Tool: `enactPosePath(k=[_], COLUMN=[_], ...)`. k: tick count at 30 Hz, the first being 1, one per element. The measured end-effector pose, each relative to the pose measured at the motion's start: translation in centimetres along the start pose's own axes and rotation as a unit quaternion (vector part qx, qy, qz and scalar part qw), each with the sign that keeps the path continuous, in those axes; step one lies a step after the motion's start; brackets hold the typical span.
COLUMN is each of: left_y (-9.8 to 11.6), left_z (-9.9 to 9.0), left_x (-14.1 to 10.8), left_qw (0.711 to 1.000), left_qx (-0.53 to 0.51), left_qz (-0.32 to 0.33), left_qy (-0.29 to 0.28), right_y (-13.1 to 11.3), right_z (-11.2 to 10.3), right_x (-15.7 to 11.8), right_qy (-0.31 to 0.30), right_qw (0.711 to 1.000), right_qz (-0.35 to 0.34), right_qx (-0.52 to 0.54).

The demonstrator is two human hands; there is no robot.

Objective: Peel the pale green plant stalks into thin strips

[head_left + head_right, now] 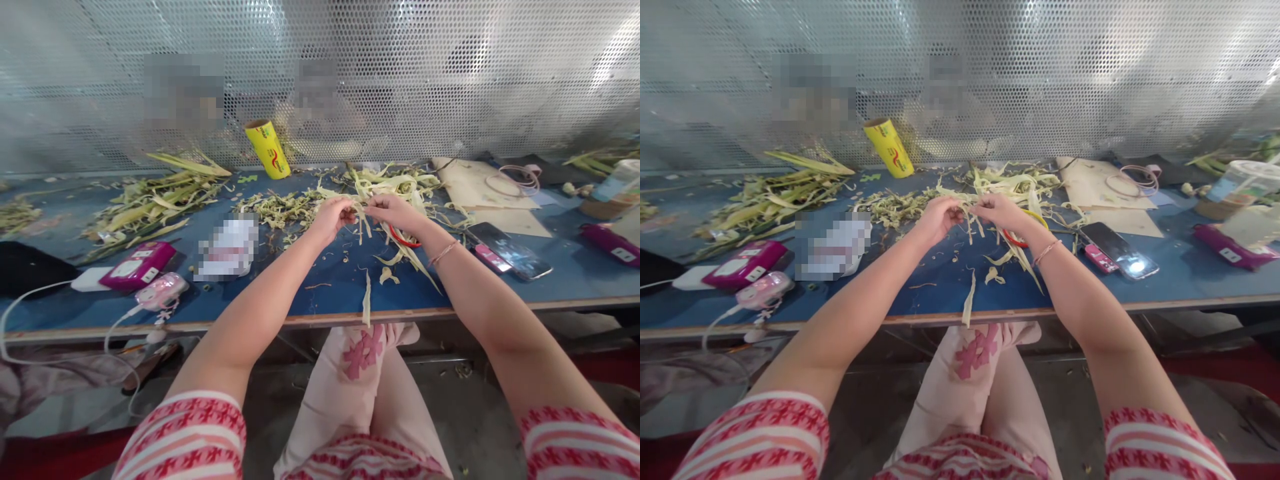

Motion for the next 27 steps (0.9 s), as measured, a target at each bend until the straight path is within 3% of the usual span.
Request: enactPosePath(k=[3, 6, 9, 12, 18, 23, 27], left_y=[0.0, 0.1, 0.2, 0.3, 0.8, 0.5, -0.1], left_z=[-0.3, -0.3, 0.4, 1.2, 2.1, 2.2, 2.5], left_x=[0.2, 0.2, 0.0, -0.4, -0.8, -0.8, -0.8], left_qw=[0.999, 0.989, 0.955, 0.923, 0.906, 0.888, 0.895], left_qx=[0.044, 0.140, 0.278, 0.359, 0.392, 0.429, 0.409], left_qz=[0.016, 0.041, 0.070, 0.096, 0.124, 0.117, 0.102], left_qy=[-0.008, -0.032, -0.080, -0.103, -0.106, -0.116, -0.148], right_y=[0.3, 0.7, 0.5, -0.2, -1.2, -1.8, -2.0], right_z=[0.0, 0.0, 0.2, 0.7, 1.1, 1.1, 0.7], right_x=[0.0, 0.0, -0.1, -0.3, -0.7, -0.7, -0.4], right_qy=[0.001, 0.005, -0.007, -0.021, -0.018, -0.055, -0.035], right_qw=[0.998, 0.983, 0.957, 0.943, 0.941, 0.965, 0.982], right_qz=[0.014, 0.014, 0.013, 0.030, 0.036, -0.010, -0.058], right_qx=[0.057, 0.183, 0.288, 0.329, 0.336, 0.255, 0.177])
Point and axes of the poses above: each hand's wrist, its own x-axis towards the middle knuckle, its own z-axis out of the palm, y = z × x, the point moved 5 cm from there along x, towards the middle knuckle, and after that the axes turned 10 degrees about -y, right-handed, at the moved point
